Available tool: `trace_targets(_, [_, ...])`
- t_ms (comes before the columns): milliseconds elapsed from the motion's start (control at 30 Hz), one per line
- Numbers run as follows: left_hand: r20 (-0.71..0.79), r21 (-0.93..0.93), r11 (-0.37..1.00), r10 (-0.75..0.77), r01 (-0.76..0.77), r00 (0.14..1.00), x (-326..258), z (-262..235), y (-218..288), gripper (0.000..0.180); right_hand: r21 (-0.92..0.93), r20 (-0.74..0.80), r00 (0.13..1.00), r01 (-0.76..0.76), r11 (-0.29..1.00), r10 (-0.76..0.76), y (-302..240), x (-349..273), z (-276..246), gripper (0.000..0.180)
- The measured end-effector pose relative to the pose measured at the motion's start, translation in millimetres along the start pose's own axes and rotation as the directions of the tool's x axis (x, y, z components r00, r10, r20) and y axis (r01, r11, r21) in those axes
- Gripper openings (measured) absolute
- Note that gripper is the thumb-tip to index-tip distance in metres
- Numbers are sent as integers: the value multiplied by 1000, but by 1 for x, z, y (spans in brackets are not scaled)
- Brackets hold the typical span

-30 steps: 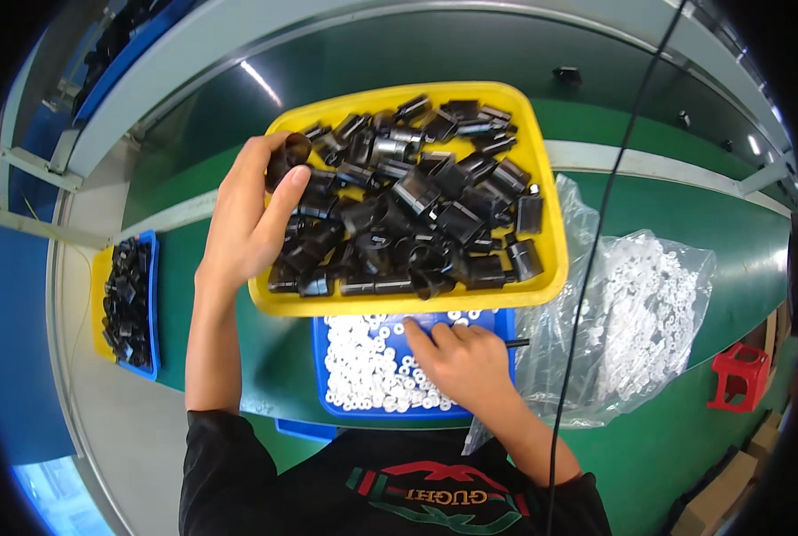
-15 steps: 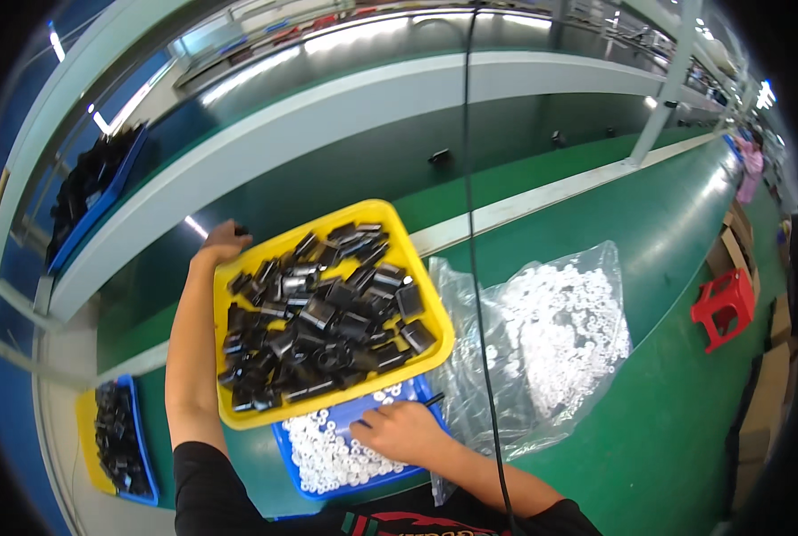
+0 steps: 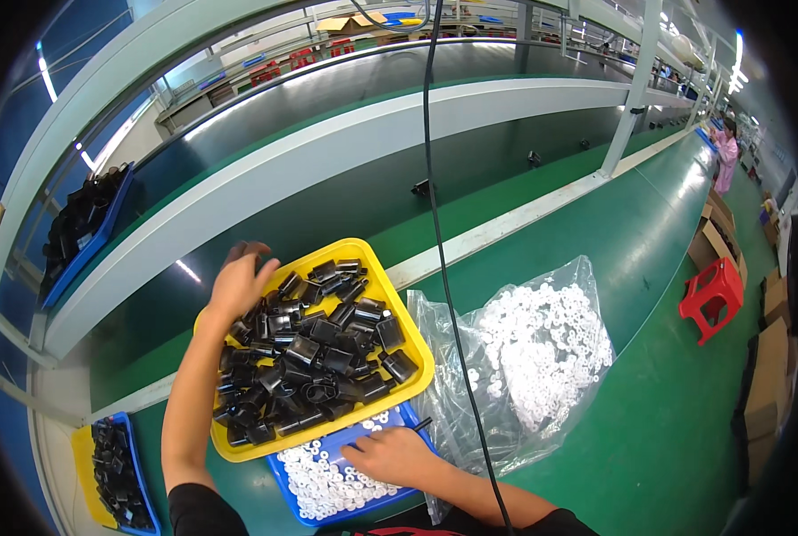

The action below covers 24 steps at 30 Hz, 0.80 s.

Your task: The person repeatedly picks up black cylindrical plastic components from a yellow tray and inserts small white rings into them using a thin metal tool. The person then places the assembled parts back into the yellow tray. The process is continuous and repetitive throughout the video.

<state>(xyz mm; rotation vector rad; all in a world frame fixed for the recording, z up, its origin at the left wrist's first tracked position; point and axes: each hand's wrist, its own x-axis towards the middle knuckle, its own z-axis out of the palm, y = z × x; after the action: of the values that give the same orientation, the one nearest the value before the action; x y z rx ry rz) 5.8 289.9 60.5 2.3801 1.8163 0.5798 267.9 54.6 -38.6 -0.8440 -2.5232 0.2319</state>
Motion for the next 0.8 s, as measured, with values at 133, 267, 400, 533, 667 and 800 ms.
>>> trace_targets(133, [122,-90,969,240,-230,963,-60,-2,61,50,58,27,1000,-13,998,11,-2,3,-5,10])
trace_targets(267, [277,-76,965,262,-251,924,-83,-1,56,49,58,37,999,16,998,-19,-2,7,-6,8])
trace_targets(400, [239,-132,963,261,-235,935,-86,0,45,45,63,34,999,22,998,-24,0,7,-5,7])
trace_targets(533, [141,-239,953,225,-188,964,-82,6,34,46,70,4,1000,22,997,-23,0,10,-4,11])
trace_targets(667, [349,-133,978,201,-164,915,-69,1,33,44,75,-11,999,32,997,-32,1,11,-3,17])
trace_targets(800, [199,-257,955,203,-149,959,-78,0,35,39,114,-106,994,28,993,-15,-3,14,-9,17])
